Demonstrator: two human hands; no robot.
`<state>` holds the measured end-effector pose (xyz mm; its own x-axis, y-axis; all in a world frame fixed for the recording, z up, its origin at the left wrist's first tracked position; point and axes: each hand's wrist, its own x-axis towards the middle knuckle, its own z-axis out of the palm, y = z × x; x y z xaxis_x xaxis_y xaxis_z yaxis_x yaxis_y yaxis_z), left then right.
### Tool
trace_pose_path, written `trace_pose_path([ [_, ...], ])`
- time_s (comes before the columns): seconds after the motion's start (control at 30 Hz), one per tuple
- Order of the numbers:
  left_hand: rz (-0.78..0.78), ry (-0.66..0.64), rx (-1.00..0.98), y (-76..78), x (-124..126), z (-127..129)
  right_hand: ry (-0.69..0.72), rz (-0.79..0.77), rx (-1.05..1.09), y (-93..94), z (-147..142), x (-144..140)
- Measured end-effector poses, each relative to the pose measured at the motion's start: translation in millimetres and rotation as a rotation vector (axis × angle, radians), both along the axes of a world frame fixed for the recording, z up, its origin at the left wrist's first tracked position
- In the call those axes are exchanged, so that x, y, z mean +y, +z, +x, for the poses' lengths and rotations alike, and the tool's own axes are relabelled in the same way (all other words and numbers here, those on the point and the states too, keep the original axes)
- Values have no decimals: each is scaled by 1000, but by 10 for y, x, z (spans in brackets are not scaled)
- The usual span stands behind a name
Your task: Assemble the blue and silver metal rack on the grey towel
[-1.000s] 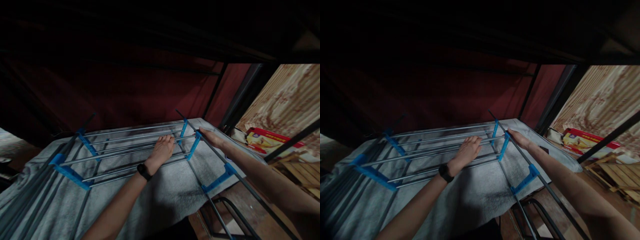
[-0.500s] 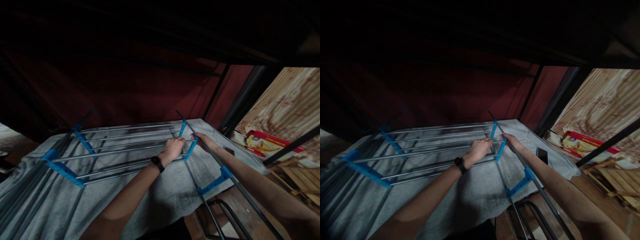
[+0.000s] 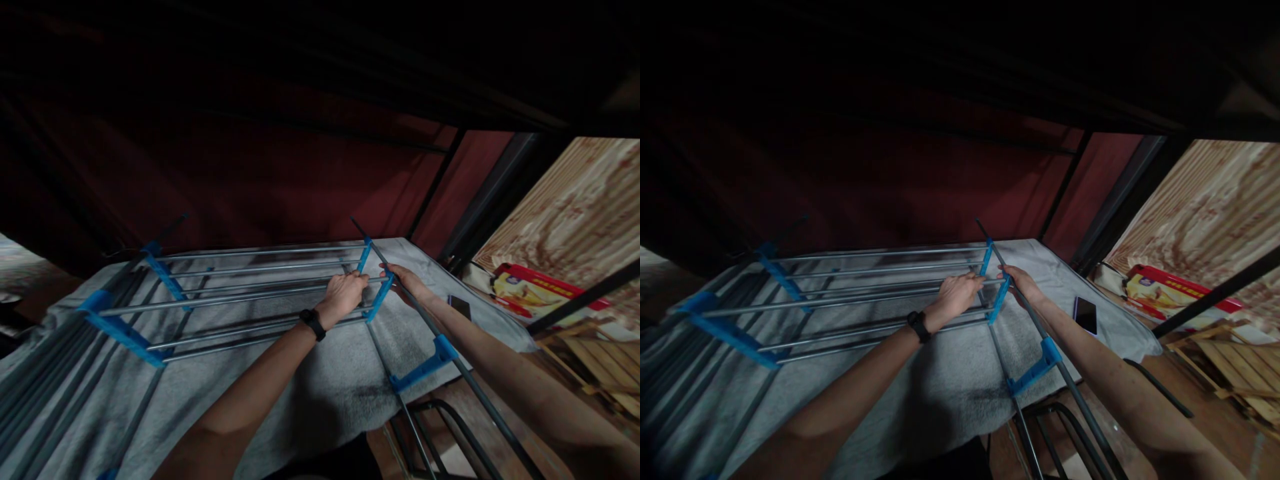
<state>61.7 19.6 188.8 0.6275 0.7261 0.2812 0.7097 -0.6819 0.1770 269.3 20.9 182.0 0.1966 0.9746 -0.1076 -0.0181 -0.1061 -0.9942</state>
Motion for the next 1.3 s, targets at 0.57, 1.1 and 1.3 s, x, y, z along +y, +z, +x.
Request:
trace_pose_path([
  [0.57,16,1,-18,0,-4,-4,4,-33,-146,-3,-10,71],
  [1.1,30,-3,-19,-12,-8,13,57,32,-247,-131,49,190],
  [1.3,17,10,16,4,-74,17,81,5,-285,-91,61,139],
])
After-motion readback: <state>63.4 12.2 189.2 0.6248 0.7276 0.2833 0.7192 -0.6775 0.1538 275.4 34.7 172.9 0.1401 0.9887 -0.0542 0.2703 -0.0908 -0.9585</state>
